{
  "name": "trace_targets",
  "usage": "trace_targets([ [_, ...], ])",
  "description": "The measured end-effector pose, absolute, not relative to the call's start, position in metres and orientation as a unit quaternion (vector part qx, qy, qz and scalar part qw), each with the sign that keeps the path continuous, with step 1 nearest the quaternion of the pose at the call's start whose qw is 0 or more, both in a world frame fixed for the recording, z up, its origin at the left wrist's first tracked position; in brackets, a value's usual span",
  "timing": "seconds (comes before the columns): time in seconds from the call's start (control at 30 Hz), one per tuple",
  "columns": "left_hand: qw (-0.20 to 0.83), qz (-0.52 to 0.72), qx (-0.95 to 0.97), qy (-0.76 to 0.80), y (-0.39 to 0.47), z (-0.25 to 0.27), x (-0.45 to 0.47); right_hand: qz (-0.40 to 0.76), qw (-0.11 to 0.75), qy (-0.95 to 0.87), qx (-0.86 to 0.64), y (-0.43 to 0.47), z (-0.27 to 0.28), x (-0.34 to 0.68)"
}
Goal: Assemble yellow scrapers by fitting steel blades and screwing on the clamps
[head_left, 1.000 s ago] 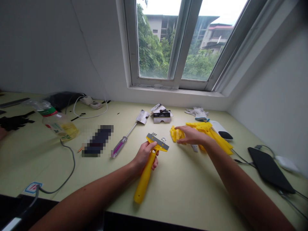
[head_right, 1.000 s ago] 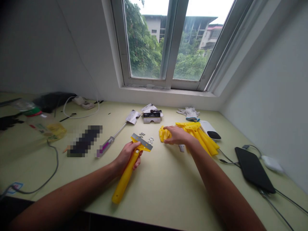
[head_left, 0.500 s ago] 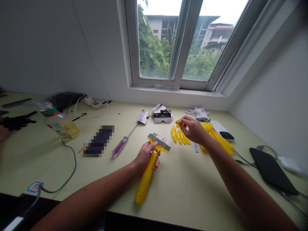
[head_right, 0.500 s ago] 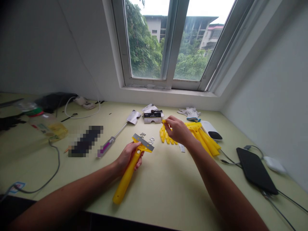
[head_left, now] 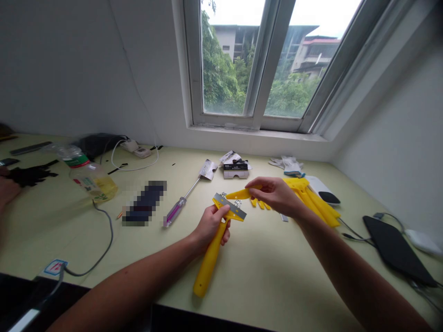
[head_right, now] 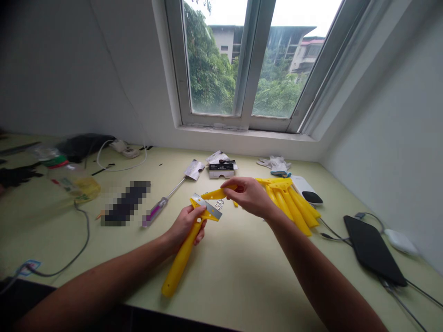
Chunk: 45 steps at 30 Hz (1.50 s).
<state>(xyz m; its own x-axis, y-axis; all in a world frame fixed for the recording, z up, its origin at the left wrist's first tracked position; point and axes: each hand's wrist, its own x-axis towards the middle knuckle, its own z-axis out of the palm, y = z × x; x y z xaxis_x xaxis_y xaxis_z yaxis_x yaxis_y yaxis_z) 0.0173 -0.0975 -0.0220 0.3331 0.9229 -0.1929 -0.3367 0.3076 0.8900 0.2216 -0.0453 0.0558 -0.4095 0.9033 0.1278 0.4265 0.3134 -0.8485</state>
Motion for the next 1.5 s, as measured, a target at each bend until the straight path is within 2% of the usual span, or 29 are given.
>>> trace_targets([
  [0.3, 0.723, 0.436, 0.395, 0.363, -0.096, -0.026, 0.015, 0.469, 0.285, -0.733, -0.402, -0.051, 0.055, 0.212],
  [0.6, 0.72, 0.441, 0.418, 0.335, -0.099, -0.025, 0.016, 0.417, 0.271, -0.739, -0.454, -0.061, 0.052, 0.199],
  [0.77, 0.718, 0.44, 0.433, 0.322, -0.101, -0.024, 0.016, 0.349, 0.256, -0.761, -0.483, -0.069, 0.052, 0.19],
  [1.07, 0.72, 0.44, 0.437, 0.312, -0.103, -0.023, 0.018, 0.324, 0.232, -0.779, -0.484, -0.069, 0.045, 0.186],
  [1.27, 0.703, 0.451, 0.443, 0.327, -0.104, -0.023, 0.021, 0.227, 0.25, -0.811, -0.478, -0.069, 0.04, 0.186],
  [1.5, 0.697, 0.452, 0.432, 0.352, -0.105, -0.019, 0.023, 0.211, 0.264, -0.805, -0.487, -0.064, 0.035, 0.187],
])
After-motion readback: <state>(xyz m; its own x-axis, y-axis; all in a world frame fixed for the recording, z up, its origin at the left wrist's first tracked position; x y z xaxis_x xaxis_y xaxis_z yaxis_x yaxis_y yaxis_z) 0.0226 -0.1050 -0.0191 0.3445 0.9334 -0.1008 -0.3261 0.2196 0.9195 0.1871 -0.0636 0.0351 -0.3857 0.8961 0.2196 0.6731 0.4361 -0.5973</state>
